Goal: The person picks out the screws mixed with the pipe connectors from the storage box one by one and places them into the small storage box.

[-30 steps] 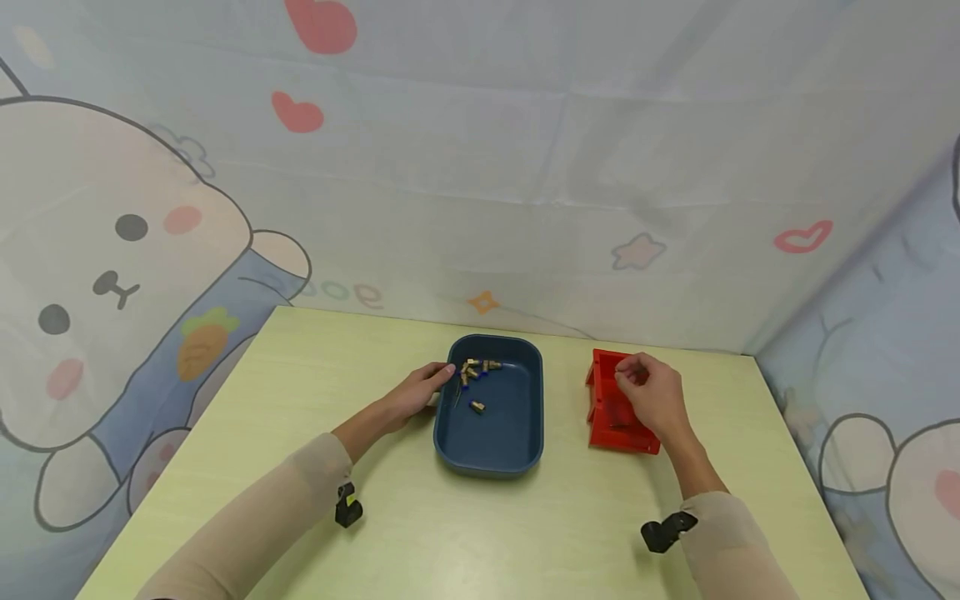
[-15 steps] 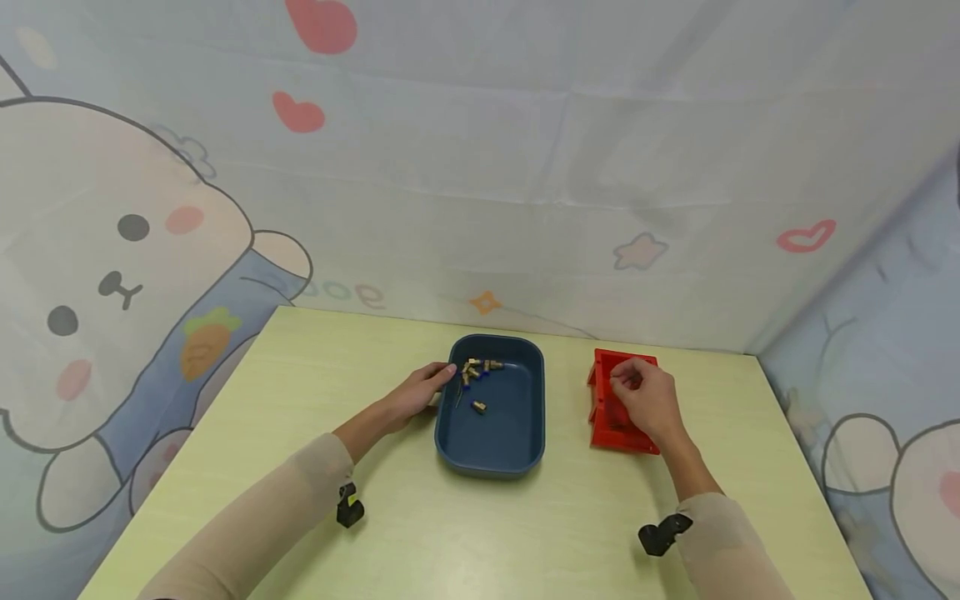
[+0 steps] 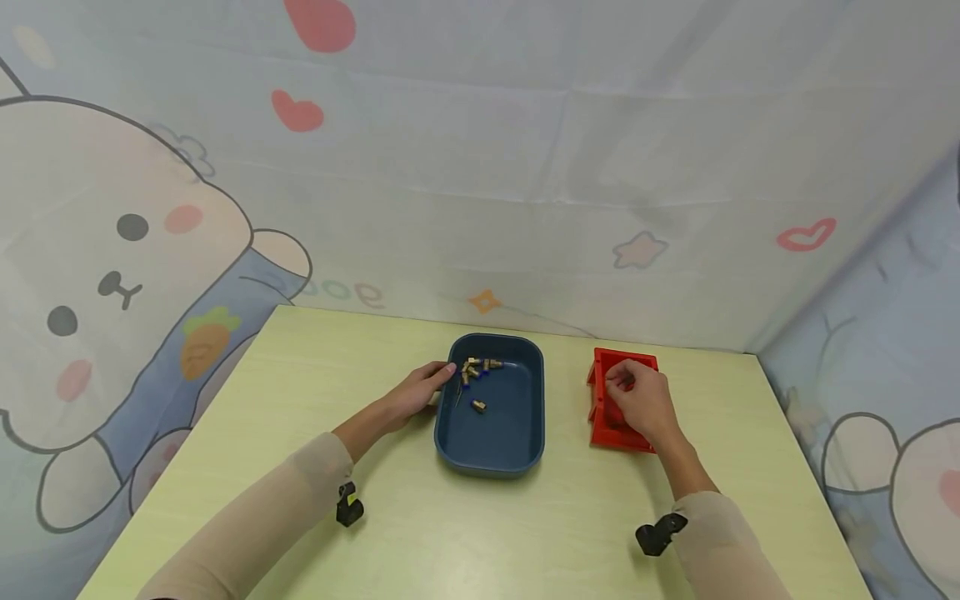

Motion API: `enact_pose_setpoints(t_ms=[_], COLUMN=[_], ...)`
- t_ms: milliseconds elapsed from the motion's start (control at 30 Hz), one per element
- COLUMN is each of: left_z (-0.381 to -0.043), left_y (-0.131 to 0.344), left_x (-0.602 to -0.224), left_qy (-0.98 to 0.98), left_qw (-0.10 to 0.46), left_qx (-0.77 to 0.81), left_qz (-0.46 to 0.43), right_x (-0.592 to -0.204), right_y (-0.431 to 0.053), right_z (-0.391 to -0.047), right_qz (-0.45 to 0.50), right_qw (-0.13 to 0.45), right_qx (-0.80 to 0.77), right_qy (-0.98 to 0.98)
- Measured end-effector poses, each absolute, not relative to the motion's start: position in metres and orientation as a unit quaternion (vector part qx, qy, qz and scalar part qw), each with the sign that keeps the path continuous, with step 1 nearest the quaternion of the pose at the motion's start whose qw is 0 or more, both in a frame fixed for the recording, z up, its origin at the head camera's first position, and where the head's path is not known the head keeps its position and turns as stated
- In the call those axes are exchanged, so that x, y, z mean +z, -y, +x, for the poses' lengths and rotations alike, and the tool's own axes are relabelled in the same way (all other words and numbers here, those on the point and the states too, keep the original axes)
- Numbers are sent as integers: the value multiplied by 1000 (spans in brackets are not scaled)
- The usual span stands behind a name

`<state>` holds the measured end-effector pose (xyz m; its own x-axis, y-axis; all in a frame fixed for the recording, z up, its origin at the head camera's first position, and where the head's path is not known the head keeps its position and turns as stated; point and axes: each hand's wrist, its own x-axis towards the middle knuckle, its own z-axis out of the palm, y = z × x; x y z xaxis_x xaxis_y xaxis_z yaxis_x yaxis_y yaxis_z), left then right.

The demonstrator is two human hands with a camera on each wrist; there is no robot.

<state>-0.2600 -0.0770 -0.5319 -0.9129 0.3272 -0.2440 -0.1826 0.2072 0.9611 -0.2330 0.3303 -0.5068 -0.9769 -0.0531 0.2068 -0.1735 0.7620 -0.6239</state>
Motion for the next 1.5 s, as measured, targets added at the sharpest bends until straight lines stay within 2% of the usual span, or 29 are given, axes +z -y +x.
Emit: enact_pose_setpoints(t_ms=[1100,1500], left_z=[-259,-261], left_y=[76,76], left_x=[-529,-530], left_qy=[-762,-763], left_qw=[201,199], left_qx=[614,613], left_qz=[41,39], right_x=[-503,-495], right_y=[-331,-328], right_z=[-234,-238], right_qz=[68,86], right_qw=[66,95], right_qx=[338,346], right_qy=[936,929])
